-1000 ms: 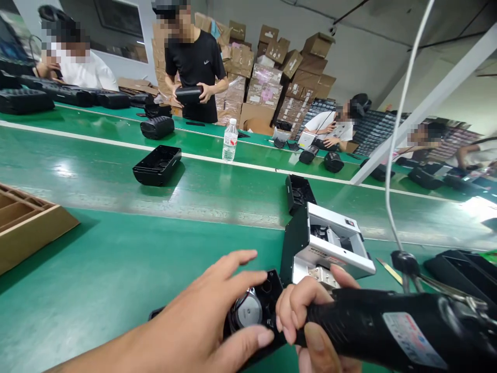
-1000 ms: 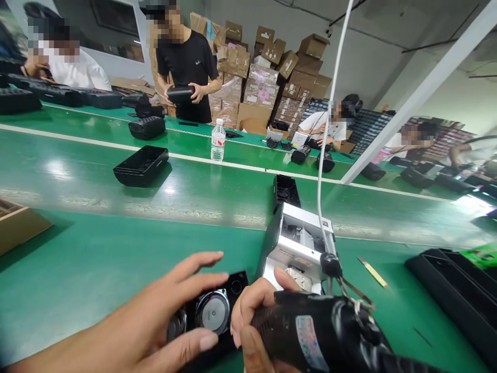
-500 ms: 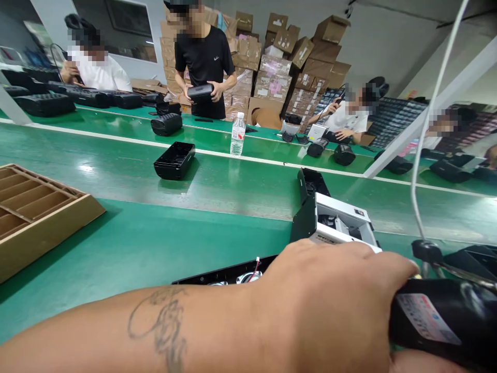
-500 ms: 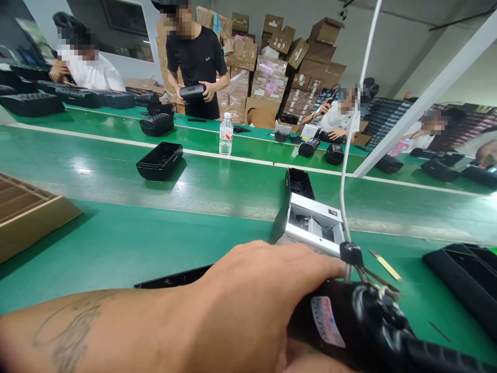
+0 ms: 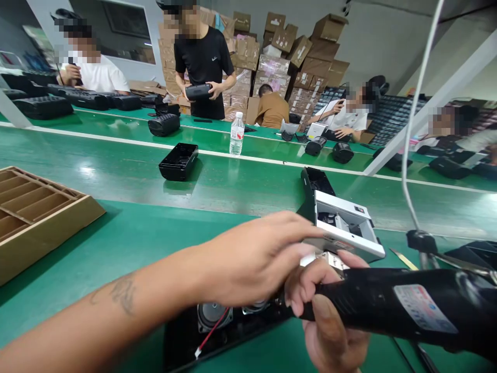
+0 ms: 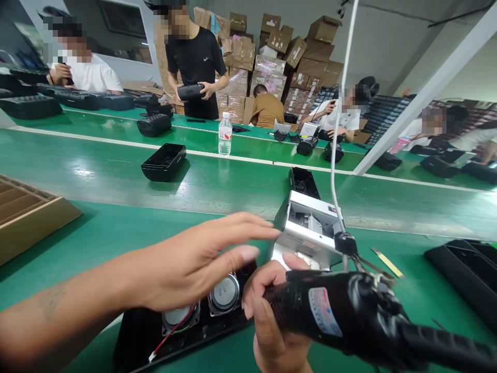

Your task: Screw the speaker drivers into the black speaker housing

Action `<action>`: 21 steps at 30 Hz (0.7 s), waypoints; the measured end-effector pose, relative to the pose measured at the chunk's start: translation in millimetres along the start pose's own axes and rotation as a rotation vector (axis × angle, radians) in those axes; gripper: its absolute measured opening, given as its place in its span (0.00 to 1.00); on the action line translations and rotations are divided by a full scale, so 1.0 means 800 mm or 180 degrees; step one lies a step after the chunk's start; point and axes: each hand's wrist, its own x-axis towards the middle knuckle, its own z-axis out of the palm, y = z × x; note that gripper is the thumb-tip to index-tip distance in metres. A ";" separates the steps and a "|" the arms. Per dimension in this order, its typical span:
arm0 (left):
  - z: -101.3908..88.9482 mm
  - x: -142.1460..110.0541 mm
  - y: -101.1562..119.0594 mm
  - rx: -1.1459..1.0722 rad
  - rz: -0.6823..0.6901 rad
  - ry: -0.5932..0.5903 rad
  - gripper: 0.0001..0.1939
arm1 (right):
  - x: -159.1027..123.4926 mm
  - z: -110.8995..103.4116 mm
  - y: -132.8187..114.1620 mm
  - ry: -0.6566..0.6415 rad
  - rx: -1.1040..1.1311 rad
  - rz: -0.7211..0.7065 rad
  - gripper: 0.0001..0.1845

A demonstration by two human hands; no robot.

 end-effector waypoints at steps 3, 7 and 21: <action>-0.005 -0.012 -0.031 0.0013 -0.0258 -0.0151 0.25 | 0.011 0.006 0.000 -0.0113 0.0138 -0.0129 0.16; 0.004 -0.026 -0.057 -0.0115 -0.0325 -0.0400 0.25 | 0.013 0.006 -0.003 -0.0139 0.0128 -0.0178 0.14; 0.009 -0.024 -0.065 -0.0236 -0.0312 -0.0466 0.24 | 0.010 -0.003 0.002 -0.0283 0.0109 -0.0022 0.17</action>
